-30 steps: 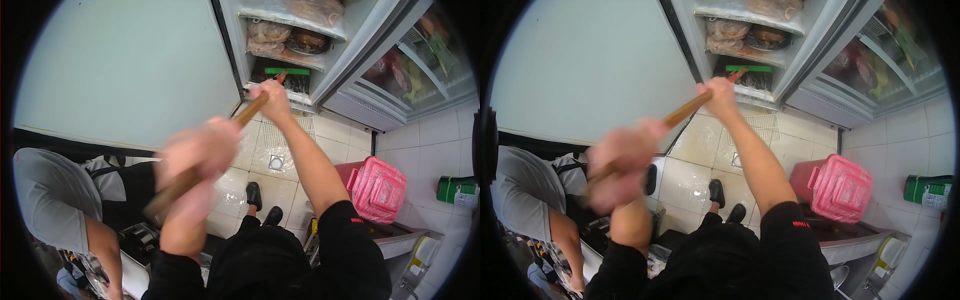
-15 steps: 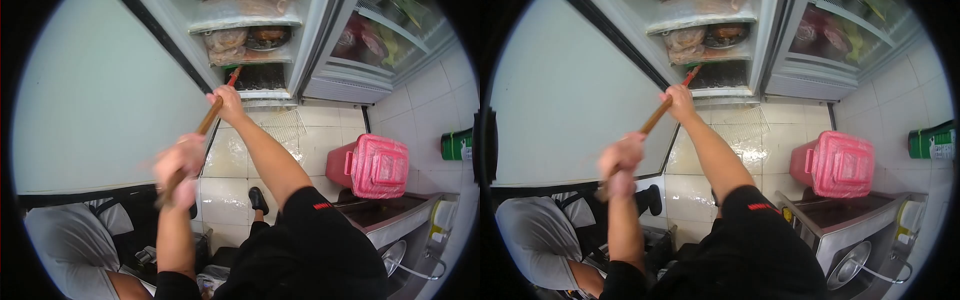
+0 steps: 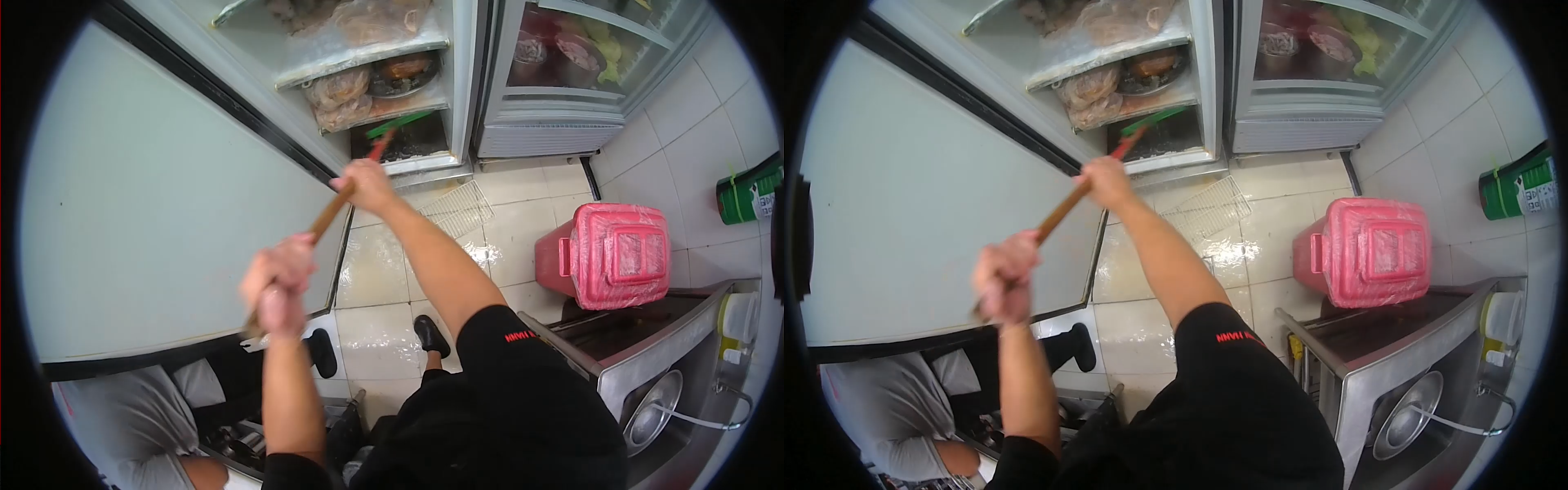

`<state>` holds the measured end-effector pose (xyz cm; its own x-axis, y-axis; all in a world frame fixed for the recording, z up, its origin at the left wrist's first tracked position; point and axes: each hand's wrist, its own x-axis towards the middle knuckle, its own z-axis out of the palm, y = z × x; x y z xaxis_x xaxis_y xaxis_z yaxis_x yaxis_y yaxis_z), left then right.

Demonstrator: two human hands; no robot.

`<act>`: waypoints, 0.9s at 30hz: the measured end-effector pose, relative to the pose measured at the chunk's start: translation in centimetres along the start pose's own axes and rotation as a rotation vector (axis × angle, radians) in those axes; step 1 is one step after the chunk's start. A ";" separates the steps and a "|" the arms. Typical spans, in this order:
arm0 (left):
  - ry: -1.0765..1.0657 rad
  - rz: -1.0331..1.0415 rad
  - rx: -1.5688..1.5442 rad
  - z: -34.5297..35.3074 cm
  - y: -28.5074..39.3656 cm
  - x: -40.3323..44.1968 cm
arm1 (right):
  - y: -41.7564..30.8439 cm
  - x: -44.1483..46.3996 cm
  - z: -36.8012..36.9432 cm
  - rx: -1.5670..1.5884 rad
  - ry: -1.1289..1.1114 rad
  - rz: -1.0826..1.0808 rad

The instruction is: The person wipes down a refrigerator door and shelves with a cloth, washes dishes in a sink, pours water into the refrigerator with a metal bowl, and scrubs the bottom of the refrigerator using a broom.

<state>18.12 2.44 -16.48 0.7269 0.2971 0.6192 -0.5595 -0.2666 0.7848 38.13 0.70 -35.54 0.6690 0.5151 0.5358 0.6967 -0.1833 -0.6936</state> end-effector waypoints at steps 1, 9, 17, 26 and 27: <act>0.033 -0.029 -0.012 1.5 -0.7 -0.9 | 2.2 -1.0 0.2 -0.134 -0.132 0.121; -0.187 0.023 -0.147 -4.1 16.4 4.7 | -12.7 -0.7 -4.0 0.224 0.150 -0.127; -0.045 -0.073 0.114 -0.1 0.8 -2.3 | -1.5 -3.3 4.2 0.174 0.111 0.052; -0.169 0.051 -0.069 -4.1 17.9 4.3 | -15.2 -0.1 -4.8 0.275 0.106 -0.103; -0.118 0.056 0.021 -2.8 15.4 4.2 | -12.2 0.5 -4.3 0.262 0.162 -0.100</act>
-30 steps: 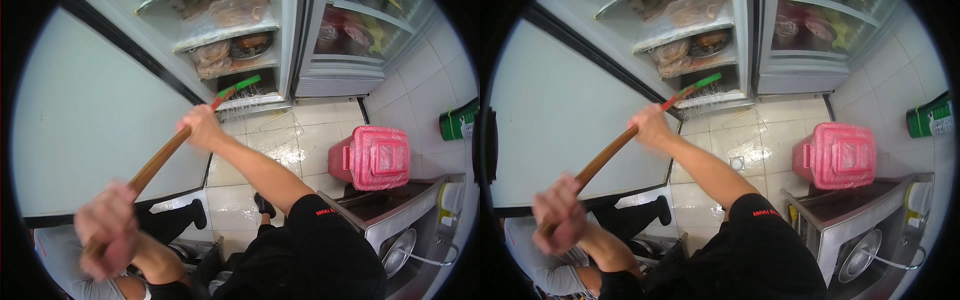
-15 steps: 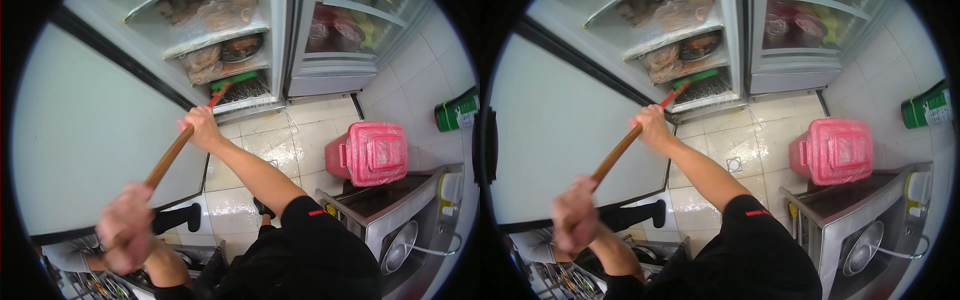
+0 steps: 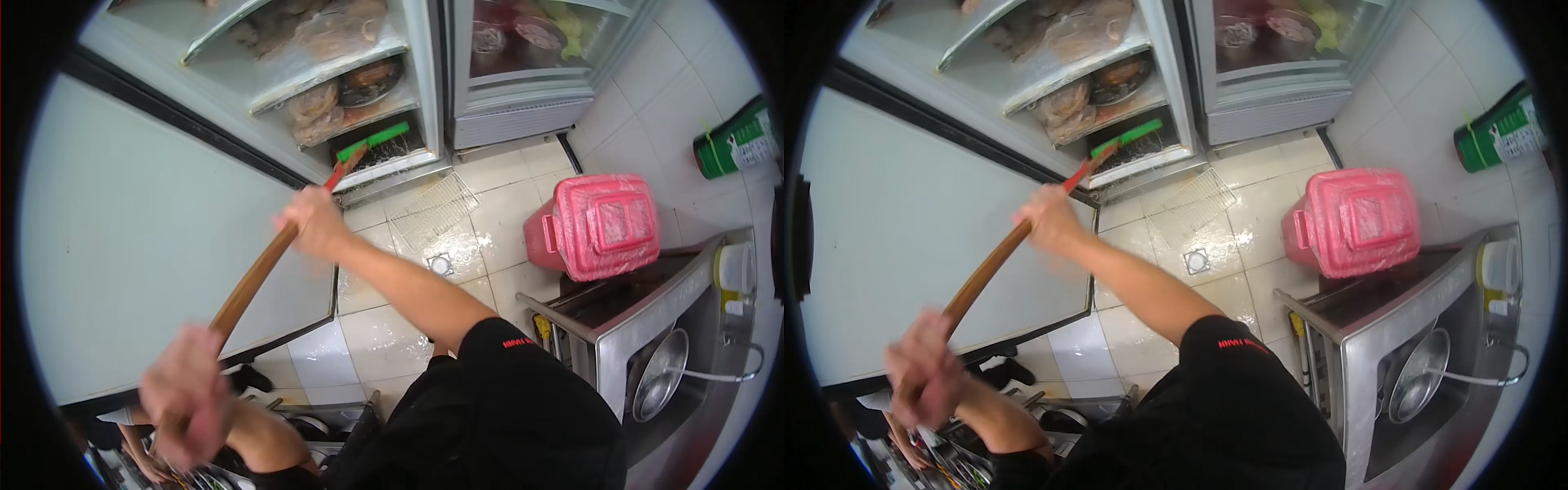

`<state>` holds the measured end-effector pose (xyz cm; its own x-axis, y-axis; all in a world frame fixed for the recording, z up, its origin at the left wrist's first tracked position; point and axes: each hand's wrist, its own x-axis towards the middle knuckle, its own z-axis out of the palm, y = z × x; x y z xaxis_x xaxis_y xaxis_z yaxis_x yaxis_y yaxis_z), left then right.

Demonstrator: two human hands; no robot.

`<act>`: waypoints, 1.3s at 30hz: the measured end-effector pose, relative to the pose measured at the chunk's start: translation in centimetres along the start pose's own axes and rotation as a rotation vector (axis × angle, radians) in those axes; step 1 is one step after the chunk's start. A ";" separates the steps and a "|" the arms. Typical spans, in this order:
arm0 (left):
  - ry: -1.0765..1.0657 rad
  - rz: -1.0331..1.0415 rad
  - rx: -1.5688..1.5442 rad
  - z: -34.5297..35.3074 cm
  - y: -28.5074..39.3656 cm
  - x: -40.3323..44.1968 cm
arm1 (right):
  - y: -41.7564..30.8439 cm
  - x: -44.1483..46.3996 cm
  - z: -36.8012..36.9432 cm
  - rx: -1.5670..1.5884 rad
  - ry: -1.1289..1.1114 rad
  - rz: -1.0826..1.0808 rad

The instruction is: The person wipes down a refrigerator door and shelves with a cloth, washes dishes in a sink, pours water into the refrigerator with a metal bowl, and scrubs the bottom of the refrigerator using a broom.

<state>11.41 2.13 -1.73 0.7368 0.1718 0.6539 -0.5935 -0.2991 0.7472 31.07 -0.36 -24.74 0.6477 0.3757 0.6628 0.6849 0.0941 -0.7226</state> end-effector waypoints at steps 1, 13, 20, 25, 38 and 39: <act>0.013 -0.048 -0.048 0.7 -5.3 -1.2 | 3.3 -0.2 0.0 -0.012 0.052 -0.008; -0.202 0.221 -0.158 11.3 5.2 9.0 | -7.7 -0.4 -15.8 0.233 0.091 0.204; 0.062 0.110 -0.256 29.9 4.7 10.5 | -8.6 -8.7 -33.3 -0.282 0.036 0.214; -0.091 0.001 -0.053 51.2 -1.5 4.4 | -14.1 -20.1 -52.6 -0.605 0.189 0.465; -0.379 0.351 -0.313 62.0 9.0 -5.7 | -26.7 -58.7 -77.9 -0.998 0.817 2.023; -0.697 0.499 -0.535 61.9 9.0 -5.4 | -25.9 -60.4 -77.6 -0.982 0.786 2.039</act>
<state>22.16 -59.63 -5.92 0.2880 -0.4955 0.8194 -0.8269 0.3029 0.4738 0.13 -97.04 -30.77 0.2250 -0.8972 -0.3801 -0.9692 -0.1659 -0.1821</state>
